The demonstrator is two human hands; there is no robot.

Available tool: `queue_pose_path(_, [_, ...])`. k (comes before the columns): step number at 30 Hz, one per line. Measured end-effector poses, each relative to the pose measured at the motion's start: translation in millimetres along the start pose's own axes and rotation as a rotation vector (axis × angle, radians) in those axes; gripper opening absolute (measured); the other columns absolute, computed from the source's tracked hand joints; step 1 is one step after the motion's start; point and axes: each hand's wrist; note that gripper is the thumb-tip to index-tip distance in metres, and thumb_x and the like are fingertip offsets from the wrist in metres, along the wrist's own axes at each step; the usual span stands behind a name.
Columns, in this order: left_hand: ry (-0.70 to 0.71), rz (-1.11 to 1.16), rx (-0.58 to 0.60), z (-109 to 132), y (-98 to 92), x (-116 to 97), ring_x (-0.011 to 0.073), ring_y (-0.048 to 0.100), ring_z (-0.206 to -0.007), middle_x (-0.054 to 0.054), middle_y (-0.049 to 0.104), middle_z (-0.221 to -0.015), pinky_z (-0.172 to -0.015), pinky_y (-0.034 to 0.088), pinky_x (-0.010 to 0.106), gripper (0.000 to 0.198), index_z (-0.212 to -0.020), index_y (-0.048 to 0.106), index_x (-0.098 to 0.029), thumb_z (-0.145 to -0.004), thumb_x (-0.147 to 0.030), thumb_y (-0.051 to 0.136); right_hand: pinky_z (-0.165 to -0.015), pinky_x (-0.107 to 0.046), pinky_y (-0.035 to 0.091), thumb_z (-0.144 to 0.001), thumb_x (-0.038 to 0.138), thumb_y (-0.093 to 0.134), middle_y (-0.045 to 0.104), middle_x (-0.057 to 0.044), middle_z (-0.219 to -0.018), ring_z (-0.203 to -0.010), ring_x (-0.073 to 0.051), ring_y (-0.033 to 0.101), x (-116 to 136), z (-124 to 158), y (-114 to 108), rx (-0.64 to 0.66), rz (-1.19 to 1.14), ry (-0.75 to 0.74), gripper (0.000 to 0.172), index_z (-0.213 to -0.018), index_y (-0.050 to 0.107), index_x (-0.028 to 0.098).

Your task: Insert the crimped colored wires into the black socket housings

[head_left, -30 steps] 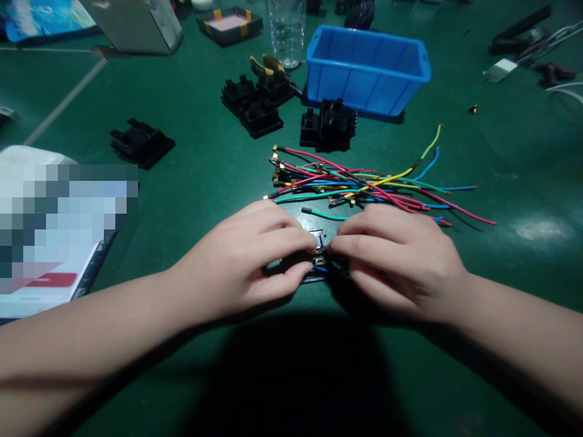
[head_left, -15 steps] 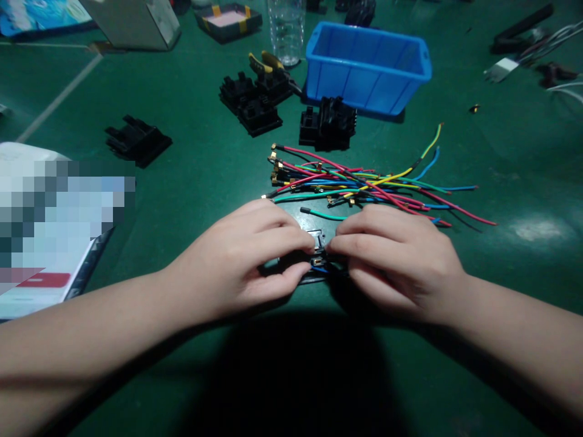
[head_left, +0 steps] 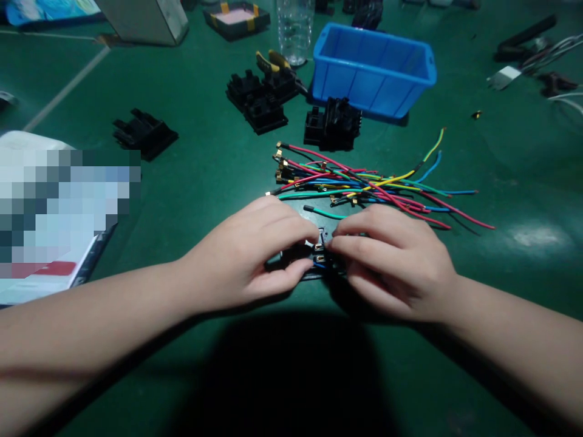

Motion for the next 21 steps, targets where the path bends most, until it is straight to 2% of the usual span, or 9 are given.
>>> queue_pose_path(6, [0.000, 0.026, -0.005, -0.4, -0.4, -0.3, 0.0159, 0.060, -0.086, 0.004, 0.067, -0.090, -0.081, 0.045, 0.030, 0.010, -0.097, 0.059, -0.017, -0.088, -0.019, 0.057, -0.069, -0.035, 0.050, -0.090, 0.017, 0.048, 0.067, -0.010, -0.098, -0.084, -0.021, 0.061, -0.7, 1.4, 1.4, 0.014, -0.010, -0.020, 0.022, -0.104, 0.065, 0.020])
queue_pose_path(21, [-0.012, 0.045, 0.007, 1.2, 1.3, 2.4, 0.0164, 0.060, -0.089, 0.004, 0.067, -0.093, -0.083, 0.044, 0.030, 0.010, -0.097, 0.059, -0.017, -0.088, -0.020, 0.057, -0.073, -0.038, 0.049, -0.091, 0.019, 0.047, 0.066, -0.011, -0.099, -0.087, -0.023, 0.058, -1.1, -3.1, -0.3, 0.102, -0.018, -0.020, 0.020, -0.101, 0.065, 0.018])
Point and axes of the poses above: each hand's wrist, its own z-axis away from the middle knuckle, its own y-axis out of the palm, x = y × z
